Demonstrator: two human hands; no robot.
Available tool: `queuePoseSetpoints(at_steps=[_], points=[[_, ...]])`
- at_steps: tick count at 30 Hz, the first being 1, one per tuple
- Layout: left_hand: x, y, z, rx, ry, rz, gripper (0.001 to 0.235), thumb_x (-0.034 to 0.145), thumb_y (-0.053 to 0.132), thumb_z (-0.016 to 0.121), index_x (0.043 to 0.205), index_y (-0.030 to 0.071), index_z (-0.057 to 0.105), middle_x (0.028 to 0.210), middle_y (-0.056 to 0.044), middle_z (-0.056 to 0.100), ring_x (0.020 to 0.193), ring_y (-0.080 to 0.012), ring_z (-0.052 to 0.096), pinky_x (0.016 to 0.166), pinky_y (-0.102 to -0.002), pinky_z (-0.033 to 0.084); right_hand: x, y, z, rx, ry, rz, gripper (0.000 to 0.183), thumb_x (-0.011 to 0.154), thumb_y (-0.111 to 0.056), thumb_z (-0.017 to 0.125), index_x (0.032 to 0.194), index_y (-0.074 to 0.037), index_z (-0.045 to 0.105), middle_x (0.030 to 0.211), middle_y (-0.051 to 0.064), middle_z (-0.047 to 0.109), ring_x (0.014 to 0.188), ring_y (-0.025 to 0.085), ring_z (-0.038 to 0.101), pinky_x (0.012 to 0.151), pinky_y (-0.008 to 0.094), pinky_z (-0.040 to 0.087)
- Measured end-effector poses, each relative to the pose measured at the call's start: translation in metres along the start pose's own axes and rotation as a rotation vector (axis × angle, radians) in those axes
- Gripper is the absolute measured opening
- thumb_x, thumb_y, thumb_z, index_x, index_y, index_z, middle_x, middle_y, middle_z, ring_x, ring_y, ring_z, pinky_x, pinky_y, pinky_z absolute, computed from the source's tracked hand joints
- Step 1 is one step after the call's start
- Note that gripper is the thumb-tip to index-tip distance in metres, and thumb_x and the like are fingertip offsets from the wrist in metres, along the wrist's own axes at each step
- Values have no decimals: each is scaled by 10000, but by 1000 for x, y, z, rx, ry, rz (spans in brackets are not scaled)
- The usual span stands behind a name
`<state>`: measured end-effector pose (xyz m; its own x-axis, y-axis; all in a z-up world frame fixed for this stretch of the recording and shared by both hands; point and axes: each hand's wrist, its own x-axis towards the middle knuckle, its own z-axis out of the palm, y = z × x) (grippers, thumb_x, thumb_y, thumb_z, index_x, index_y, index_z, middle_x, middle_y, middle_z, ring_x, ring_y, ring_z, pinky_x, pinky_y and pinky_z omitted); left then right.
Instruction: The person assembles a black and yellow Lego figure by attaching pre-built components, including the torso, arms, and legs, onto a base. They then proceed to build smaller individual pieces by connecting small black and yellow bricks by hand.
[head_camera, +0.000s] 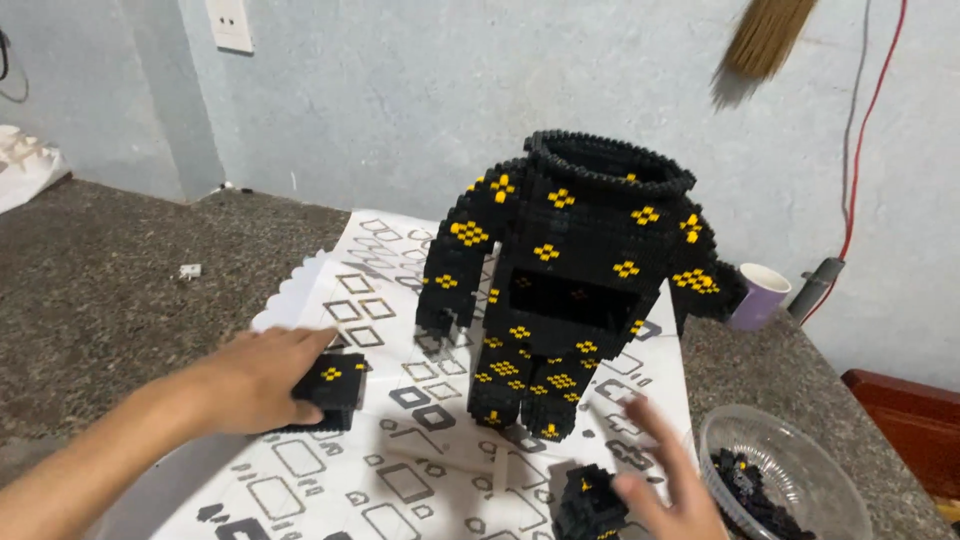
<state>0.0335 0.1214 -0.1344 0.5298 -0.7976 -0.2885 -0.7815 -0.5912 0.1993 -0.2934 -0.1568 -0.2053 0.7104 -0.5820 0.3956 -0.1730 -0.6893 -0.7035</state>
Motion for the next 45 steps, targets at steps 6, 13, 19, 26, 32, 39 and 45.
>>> queuePoseSetpoints(at_steps=[6, 13, 19, 26, 32, 39, 45], points=[[15, -6, 10, 29, 121, 31, 541, 844, 346, 606, 1322, 249, 369, 1204, -64, 571, 1111, -313, 575, 870, -442, 490, 2, 65, 7, 304, -446, -224, 1116, 739, -795, 643, 1463, -104, 146, 1481, 190, 385, 1370, 298, 412, 1062, 418, 342], [4, 16, 22, -181, 215, 173, 719, 813, 555, 686, 1356, 183, 397, 1329, -53, 535, 1178, -239, 589, 994, -391, 469, -8, 6, 9, 159, -490, 159, 1081, 611, -609, 795, 1464, -254, 235, 1508, -17, 430, 1405, 127, 375, 1105, 357, 241], [-4, 14, 41, -202, -1, 195, 799, 777, 645, 680, 1411, 301, 335, 1392, 60, 455, 1280, -145, 460, 1019, -313, 402, -7, -5, 15, 53, -450, 236, 1080, 556, -657, 757, 1460, -309, 278, 1392, -78, 565, 1364, 99, 445, 1069, 357, 294], [-10, 12, 57, -206, -75, 276, 860, 661, 533, 772, 1386, 415, 325, 1459, 130, 306, 1326, -79, 330, 1085, -266, 309, -5, -25, 14, -46, -392, 444, 1007, 523, -571, 816, 1417, -396, 386, 1511, -163, 378, 1434, 71, 273, 1160, 349, 229], [11, -1, 39, -151, 101, 92, 709, 739, 439, 770, 1352, 485, 415, 1353, 165, 448, 1199, -116, 548, 988, -279, 459, -12, -47, 15, -74, -299, 475, 959, 511, -543, 839, 1379, -406, 454, 1446, -168, 497, 1390, 38, 389, 1127, 290, 300], [47, -1, 57, -3, 114, -70, 651, 838, 400, 651, 1385, 485, 308, 1463, 95, 274, 1369, -182, 298, 1162, -409, 220, -21, -45, 20, 15, -139, 326, 909, 482, -434, 948, 1304, -308, 579, 1381, -68, 590, 1366, 58, 420, 1125, 276, 260], [33, 62, 67, -643, 600, 194, 616, 710, 317, 755, 1284, 229, 552, 1316, 29, 587, 1183, -161, 559, 1014, -342, 403, -20, -48, 17, 145, -111, 410, 831, 521, -107, 864, 1289, -296, 606, 1332, -107, 667, 1266, 72, 593, 1083, 262, 324]])
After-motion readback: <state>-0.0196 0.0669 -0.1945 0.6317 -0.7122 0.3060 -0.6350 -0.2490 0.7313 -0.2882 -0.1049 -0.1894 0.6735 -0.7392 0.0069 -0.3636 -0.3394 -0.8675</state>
